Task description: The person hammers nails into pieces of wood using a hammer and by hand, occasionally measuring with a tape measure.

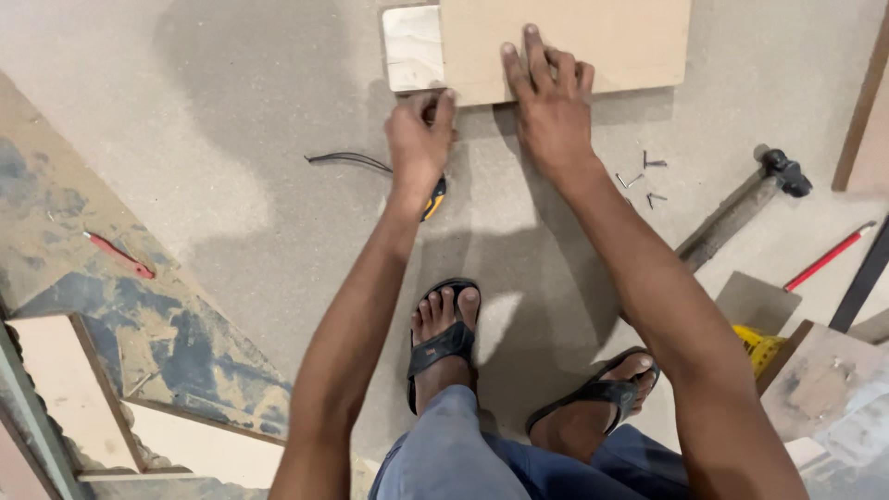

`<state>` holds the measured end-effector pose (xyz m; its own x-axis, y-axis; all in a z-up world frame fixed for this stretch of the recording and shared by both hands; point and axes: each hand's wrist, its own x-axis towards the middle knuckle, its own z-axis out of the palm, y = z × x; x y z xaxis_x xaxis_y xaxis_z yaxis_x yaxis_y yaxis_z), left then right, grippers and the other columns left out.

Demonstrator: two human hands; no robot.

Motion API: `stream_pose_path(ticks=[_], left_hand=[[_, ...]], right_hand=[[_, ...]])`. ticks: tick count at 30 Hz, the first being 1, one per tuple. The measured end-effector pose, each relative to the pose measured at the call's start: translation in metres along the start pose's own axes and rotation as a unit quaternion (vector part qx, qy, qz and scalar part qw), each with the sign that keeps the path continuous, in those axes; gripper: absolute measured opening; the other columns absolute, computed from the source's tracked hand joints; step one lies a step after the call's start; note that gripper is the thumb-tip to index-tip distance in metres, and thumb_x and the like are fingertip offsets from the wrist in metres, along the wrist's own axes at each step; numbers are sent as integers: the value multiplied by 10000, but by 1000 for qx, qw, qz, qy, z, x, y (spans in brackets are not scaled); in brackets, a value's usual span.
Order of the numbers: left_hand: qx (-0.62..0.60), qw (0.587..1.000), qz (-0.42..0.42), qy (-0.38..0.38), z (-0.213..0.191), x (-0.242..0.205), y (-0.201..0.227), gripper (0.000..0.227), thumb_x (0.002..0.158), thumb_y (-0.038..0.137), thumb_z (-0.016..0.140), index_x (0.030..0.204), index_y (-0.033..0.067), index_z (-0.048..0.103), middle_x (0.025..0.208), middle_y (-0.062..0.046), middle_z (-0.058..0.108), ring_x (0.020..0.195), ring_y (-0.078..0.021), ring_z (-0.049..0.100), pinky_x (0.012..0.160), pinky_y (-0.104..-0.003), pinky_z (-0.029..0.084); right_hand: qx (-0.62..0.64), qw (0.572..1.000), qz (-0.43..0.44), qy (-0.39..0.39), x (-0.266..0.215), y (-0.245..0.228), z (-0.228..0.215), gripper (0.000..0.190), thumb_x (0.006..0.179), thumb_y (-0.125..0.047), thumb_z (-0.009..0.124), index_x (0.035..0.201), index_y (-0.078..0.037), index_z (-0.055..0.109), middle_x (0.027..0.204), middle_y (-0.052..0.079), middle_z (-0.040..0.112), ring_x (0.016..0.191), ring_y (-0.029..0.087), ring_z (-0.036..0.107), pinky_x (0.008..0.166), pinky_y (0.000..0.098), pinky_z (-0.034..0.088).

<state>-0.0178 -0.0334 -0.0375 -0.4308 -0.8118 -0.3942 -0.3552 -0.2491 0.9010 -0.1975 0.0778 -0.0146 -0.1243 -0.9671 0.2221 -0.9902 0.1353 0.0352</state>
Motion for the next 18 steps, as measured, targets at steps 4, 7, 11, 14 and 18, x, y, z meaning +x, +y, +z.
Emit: stream_pose_path(ticks=[4, 7, 11, 14, 18], left_hand=[[-320, 941, -108, -24, 34, 23, -37, 311, 951, 217, 722, 1012, -88, 696, 903, -163, 735, 696, -212, 741, 605, -322, 631], [-407, 910, -83, -10, 60, 33, -56, 323, 935, 210, 720, 1044, -89, 664, 920, -132, 735, 733, -207, 767, 654, -316, 648], [-463, 881, -75, 50, 82, 20, -64, 335, 955, 199, 749, 1051, -111, 667, 919, -126, 715, 752, -186, 720, 697, -323, 639], [-515, 849, -81, 82, 91, 11, -52, 289, 964, 167, 755, 1057, -89, 656, 947, -121, 709, 804, -161, 694, 760, -332, 631], [-553, 824, -102, 74, 85, 4, -41, 230, 978, 130, 734, 1074, -57, 641, 961, -116, 705, 869, -144, 693, 856, -348, 635]], right_hand=[[-15, 999, 27, -15, -8, -12, 0, 643, 914, -43, 679, 1543, -115, 571, 1654, 142, 432, 1302, 337, 497, 1073, 506, 352], [15, 999, 47, -21, -4, -12, -6, 622, 937, -25, 680, 1542, -109, 565, 1672, 138, 429, 1333, 349, 486, 1112, 512, 338], [30, 996, 74, -36, -3, -26, -10, 661, 934, -48, 688, 1581, -103, 564, 1672, 150, 431, 1352, 368, 453, 1142, 525, 299], [49, 993, 97, -38, -1, -34, -11, 634, 936, -32, 667, 1560, -77, 566, 1690, 158, 429, 1372, 367, 433, 1164, 515, 280], [50, 989, 126, -54, 3, -37, -8, 569, 972, -11, 641, 1536, -71, 589, 1711, 147, 433, 1398, 349, 419, 1180, 494, 272]])
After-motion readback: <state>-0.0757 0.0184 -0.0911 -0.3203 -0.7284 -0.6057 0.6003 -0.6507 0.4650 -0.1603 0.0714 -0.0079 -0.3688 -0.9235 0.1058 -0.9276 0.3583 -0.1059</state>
